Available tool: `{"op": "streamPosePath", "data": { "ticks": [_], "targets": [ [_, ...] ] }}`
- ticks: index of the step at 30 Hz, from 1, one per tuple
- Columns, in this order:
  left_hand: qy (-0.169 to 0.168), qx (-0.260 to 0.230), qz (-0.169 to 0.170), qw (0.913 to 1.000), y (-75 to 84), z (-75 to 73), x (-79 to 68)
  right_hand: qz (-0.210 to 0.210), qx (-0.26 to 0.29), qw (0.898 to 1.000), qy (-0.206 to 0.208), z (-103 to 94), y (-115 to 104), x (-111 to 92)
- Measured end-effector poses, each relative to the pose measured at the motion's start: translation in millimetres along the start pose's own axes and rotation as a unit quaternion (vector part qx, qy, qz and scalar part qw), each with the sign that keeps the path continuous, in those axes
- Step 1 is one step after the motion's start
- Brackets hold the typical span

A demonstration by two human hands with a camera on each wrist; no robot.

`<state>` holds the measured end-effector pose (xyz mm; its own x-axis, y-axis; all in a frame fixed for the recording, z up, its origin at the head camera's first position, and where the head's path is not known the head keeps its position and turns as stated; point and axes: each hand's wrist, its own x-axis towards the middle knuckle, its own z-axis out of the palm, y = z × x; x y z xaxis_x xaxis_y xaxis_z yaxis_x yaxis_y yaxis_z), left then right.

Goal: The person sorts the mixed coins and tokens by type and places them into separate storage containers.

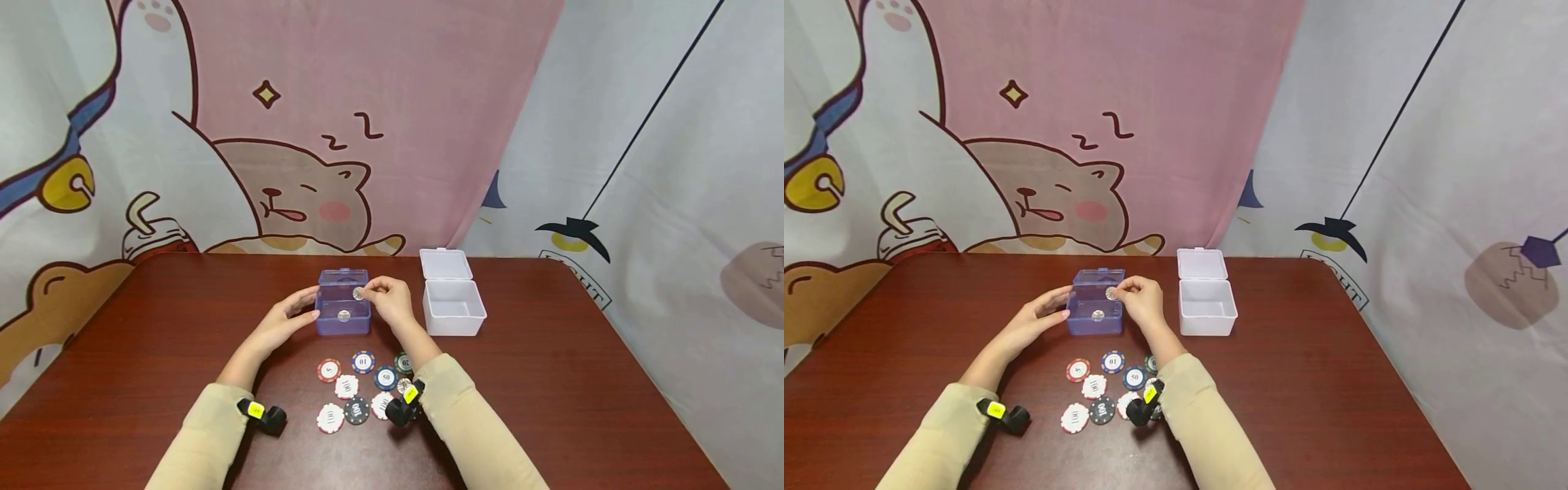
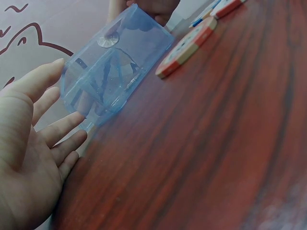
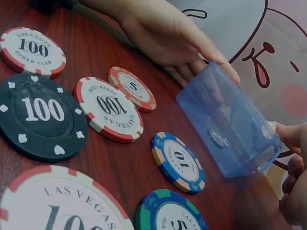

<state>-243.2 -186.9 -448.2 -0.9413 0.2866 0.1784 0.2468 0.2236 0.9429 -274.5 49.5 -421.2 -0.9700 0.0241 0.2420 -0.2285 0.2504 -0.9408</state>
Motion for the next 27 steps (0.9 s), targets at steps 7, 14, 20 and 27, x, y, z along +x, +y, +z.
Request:
{"op": "streamPosePath", "data": {
  "ticks": [7,14,20,27],
  "targets": [
    [0.000,0.005,0.004,1.0000,-0.3,-0.7,-0.7,0.014,-0.003,1.000,0.011,4.0,0,1],
    [0.001,0.004,0.001,1.0000,-0.4,-0.3,-0.4,0.021,-0.017,0.999,0.024,8.3,2,1],
    [-0.003,0.004,0.004,1.0000,11.9,0.7,-3.5,0.019,-0.028,0.999,0.025,8.3,2,0],
    [0.000,0.008,-0.001,1.0000,1.4,0.1,0.5,0.013,-0.041,0.999,0.015,5.0,2,0]
  ]
}}
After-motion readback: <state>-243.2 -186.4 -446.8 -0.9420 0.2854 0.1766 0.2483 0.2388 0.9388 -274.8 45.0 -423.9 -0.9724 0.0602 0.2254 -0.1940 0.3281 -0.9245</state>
